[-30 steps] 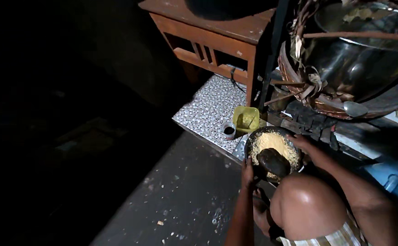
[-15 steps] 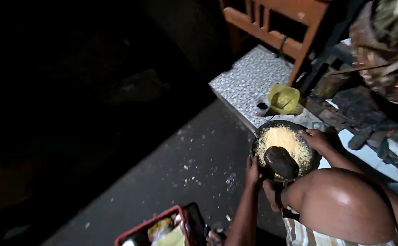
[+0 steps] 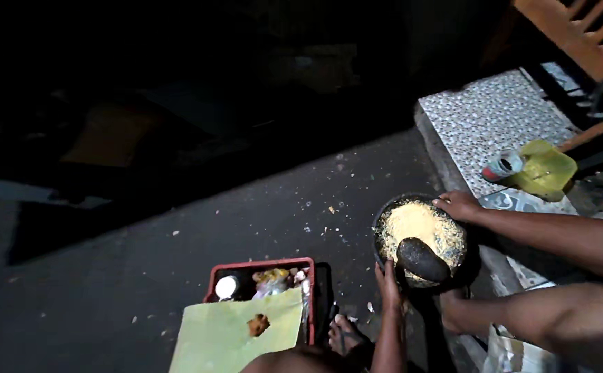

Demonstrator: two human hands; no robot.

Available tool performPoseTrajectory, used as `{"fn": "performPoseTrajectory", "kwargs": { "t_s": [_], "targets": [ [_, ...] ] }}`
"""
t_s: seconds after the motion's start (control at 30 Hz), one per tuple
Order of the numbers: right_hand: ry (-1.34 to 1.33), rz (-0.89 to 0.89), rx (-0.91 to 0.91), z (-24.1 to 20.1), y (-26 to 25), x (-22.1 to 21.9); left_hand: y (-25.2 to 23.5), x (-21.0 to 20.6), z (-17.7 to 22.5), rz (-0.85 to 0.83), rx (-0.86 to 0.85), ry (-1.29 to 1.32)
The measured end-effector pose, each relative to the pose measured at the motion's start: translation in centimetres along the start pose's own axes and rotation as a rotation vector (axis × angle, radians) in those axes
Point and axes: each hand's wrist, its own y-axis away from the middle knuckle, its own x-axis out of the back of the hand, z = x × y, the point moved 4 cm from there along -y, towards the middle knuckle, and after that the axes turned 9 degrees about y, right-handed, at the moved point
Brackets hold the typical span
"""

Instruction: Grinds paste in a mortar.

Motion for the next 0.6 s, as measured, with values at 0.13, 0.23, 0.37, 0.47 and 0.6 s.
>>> {"fn": "performPoseTrajectory", "kwargs": {
  "t_s": [0.13, 0.23, 0.37, 0.47, 0.6],
  "targets": [
    [0.036, -0.047, 0.070, -6.2, -4.1, -4.2, -3.3, 3.7, 0.0, 0.109, -0.048, 0.108],
    [0.019, -0.061, 0.089, -9.2, -7.0, -7.3, -5.5, 5.5, -0.5, 0.158, -0.021, 0.167],
    [0.035, -0.120, 0.115, -12.2, -9.7, -10.5, -6.8, 6.5, -1.1, 0.232, 0.037, 0.269],
    [0.108, -0.152, 0.160, -13.6, -11.7, -11.7, -7.5, 6.5, -2.6, 0.216, 0.103, 0.311],
    [0.200, -0.138, 0.234, -14.5, -13.6, -12.6, -7.2, 5.5, -3.5, 0.200, 0.136, 0.344]
  ]
}}
